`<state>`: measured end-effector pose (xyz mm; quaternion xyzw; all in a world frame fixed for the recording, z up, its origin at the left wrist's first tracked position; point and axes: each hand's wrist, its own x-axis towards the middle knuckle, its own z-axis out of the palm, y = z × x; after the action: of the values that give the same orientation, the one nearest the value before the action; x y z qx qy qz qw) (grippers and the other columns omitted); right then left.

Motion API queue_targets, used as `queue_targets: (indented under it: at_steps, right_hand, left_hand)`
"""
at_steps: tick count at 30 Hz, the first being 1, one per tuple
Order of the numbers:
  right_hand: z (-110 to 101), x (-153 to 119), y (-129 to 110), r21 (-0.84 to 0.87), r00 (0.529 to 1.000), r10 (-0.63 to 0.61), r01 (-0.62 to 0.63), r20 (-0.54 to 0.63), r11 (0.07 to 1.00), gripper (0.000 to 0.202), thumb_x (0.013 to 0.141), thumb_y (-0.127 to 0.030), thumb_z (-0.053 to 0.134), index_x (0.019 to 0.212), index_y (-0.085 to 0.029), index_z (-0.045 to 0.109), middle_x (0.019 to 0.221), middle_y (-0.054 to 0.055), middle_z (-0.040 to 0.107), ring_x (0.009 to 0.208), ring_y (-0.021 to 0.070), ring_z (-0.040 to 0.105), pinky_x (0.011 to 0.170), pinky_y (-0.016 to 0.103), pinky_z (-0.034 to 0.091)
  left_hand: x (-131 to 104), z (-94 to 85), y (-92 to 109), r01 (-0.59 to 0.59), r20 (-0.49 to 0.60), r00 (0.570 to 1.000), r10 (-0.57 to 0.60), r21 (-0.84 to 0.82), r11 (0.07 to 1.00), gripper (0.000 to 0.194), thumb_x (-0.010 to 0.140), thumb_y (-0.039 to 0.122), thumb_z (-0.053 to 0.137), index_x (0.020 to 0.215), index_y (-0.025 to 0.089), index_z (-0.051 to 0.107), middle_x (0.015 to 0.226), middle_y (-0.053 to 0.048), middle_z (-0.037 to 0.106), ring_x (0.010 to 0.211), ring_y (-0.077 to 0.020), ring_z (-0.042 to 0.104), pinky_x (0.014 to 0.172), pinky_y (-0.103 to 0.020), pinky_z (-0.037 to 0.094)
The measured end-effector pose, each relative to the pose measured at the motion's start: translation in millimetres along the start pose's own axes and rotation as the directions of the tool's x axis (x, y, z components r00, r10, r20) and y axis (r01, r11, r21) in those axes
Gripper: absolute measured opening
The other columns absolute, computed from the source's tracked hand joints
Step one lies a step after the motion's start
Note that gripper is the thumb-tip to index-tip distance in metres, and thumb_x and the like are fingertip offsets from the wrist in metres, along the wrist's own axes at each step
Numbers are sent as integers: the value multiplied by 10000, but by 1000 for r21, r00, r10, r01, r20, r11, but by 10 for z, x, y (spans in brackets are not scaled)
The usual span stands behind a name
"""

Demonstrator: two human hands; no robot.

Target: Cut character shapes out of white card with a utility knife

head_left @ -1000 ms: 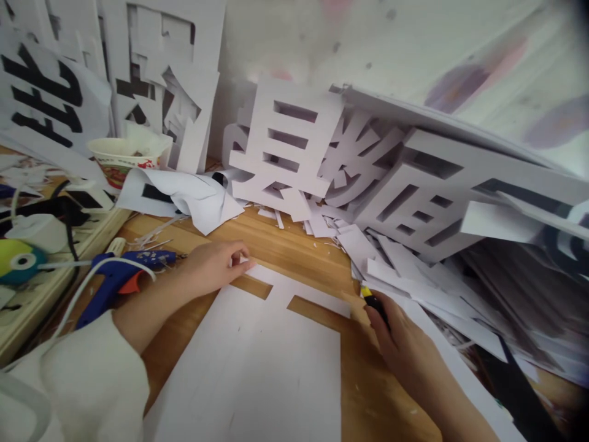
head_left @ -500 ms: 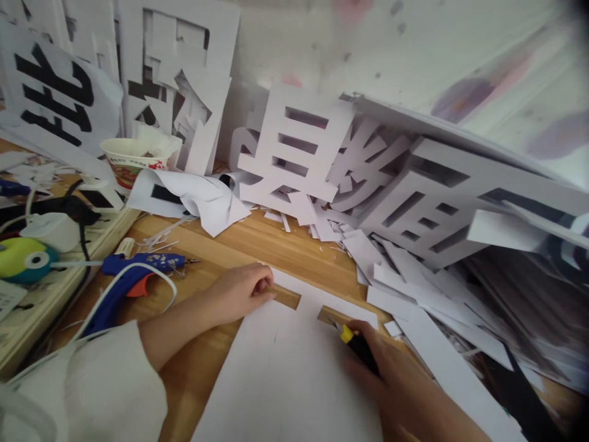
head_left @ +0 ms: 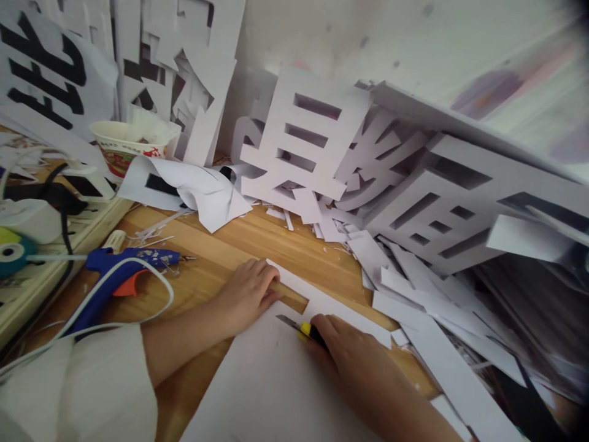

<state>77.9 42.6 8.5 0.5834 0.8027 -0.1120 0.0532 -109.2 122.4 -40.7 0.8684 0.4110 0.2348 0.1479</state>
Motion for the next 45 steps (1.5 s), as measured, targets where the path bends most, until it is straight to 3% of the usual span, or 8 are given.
queue_targets:
  at_steps: [17,32,39,45]
  right_hand:
    - [47,-1,29,-61,998,-45,48,39,997,86,881,-179,454,812,-226,476,758,-5,573,650,186,578,524,300,322]
    - [80,11,96,-174,977,-212,204,-31,964,98,866,-151,466,824,-239,455,728,-30,556,596,170,546,488,297,269]
    - [64,25,76,-112,992,-128,130,19,985,105,859,-144,474,813,-237,453,723,-24,560,601,188,558,484,302,274]
    - [80,18,94,-119,989,-150,151,13,981,95,868,-153,465,828,-239,458,734,-26,560,616,184,557,485,295,274]
  left_hand:
    - [11,-5,0,16,36,999,-17,25,1000,133,837,246,555,915,154,500,919,-66,539,857,-220,475,763,-368,411]
    - [6,-13,72,68,45,996,-71,61,996,136,863,282,499,916,156,503,928,-76,529,874,-233,471,772,-382,401]
    - [10,-4,75,76,42,996,-79,78,994,152,857,304,513,901,158,504,917,-74,529,861,-234,471,759,-379,400]
    - [10,-15,80,70,39,997,-73,62,996,137,855,288,516,886,155,505,897,-66,529,848,-228,467,749,-371,396]
